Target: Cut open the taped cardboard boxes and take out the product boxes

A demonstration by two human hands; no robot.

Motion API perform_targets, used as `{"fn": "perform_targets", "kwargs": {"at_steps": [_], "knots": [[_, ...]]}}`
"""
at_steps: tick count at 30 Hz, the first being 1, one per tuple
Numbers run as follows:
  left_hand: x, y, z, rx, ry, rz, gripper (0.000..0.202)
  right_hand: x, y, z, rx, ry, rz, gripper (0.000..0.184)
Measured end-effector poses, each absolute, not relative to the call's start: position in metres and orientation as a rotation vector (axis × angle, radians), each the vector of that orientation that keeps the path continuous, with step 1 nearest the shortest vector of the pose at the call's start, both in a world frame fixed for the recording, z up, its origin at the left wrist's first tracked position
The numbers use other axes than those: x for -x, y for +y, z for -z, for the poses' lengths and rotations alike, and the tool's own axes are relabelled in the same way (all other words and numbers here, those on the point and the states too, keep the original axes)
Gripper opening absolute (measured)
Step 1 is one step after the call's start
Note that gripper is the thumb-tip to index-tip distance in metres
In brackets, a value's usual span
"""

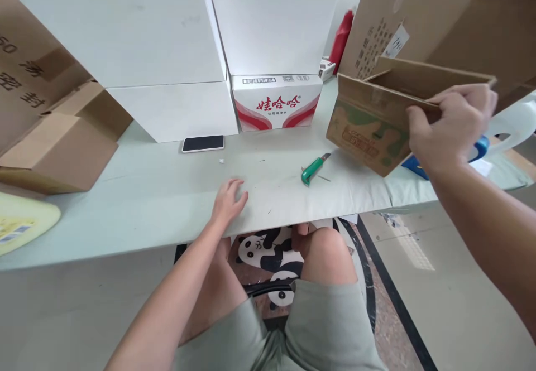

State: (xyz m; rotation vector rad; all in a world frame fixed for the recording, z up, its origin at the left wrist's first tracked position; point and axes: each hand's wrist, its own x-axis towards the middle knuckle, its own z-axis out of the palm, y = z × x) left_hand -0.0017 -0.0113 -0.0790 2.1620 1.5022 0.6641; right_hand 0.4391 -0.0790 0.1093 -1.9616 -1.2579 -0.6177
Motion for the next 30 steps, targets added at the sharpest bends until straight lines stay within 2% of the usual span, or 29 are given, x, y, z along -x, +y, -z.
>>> {"fn": "perform_targets", "kwargs": {"at_steps": [4, 9, 14, 16, 18, 21, 22, 24, 27, 30], "knots": [[-0.002, -0.008, 0.099, -2.246, 1.487, -0.616, 0.04, -0.428, -0.031, -0.107, 2.124, -1.426, 0.543, 0.03], [-0.004, -0.011, 0.103, -2.432, 1.534, -0.486, 0.042, -0.422, 0.016, -0.094, 2.24, -1.409, 0.51, 0.034], [-0.005, -0.012, 0.099, -2.487, 1.562, -0.367, 0.044, -0.416, 0.06, -0.081, 2.386, -1.329, 0.529, 0.055], [-0.005, -0.012, 0.099, -2.491, 1.56, -0.365, 0.042, -0.416, 0.074, -0.076, 2.445, -1.327, 0.478, 0.058], [-0.005, -0.012, 0.1, -2.487, 1.553, -0.368, 0.04, -0.417, 0.081, -0.071, 2.413, -1.428, 0.373, 0.06], [-0.005, -0.012, 0.101, -2.473, 1.57, -0.372, 0.04, -0.42, 0.077, -0.061, 2.167, -1.624, 0.323, 0.071], [-0.005, -0.013, 0.102, -2.465, 1.578, -0.378, 0.04, -0.421, 0.072, -0.056, 2.089, -1.626, 0.353, 0.071], [-0.006, -0.013, 0.103, -2.447, 1.576, -0.395, 0.04, -0.423, 0.062, -0.04, 2.08, -1.528, 0.371, 0.06], [-0.005, -0.014, 0.104, -2.448, 1.56, -0.417, 0.038, -0.43, 0.054, -0.011, 2.386, -1.436, 0.115, 0.037], [-0.003, -0.014, 0.106, -2.486, 1.584, -0.415, 0.037, -0.446, 0.06, 0.014, 2.594, -1.466, -0.109, 0.037]]}}
